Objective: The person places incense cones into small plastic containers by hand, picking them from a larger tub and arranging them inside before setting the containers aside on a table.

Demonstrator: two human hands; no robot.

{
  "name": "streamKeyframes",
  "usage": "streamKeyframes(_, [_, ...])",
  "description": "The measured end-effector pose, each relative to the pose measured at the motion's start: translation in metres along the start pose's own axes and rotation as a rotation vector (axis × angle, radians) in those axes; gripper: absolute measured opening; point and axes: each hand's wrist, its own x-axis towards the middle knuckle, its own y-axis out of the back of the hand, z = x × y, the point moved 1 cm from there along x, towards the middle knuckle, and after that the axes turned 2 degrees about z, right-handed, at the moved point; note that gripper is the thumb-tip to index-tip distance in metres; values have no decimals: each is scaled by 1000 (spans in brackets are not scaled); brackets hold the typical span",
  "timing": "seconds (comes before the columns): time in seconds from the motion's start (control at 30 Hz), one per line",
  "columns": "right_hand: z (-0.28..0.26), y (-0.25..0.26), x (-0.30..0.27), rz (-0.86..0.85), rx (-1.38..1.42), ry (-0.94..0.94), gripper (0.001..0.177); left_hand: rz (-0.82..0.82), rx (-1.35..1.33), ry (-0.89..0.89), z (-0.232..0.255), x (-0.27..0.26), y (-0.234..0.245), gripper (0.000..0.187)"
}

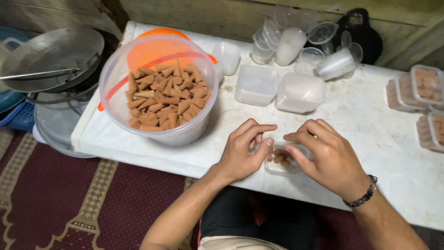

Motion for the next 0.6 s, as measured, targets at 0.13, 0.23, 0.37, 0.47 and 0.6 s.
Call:
streamKeyframes(0.13, [-38,14,44,119,21,198,13,-48,114,-107,56,23,50,23])
streamKeyframes(0.23, [-61,14,77,149,91,293,12,-16,234,-174,82,40,90,22])
streamKeyframes(0.37, [-82,-1,116,147,143,399,8,1,409,-201,91,63,146,18])
streamKeyframes(0.47, [-91,-19,146,138,209,425,8,-26,578,-184,78,83,189,17])
streamKeyframes(0.6, [-94,-46,188,111,396,369,14,-120,707,7,59,107,224,17])
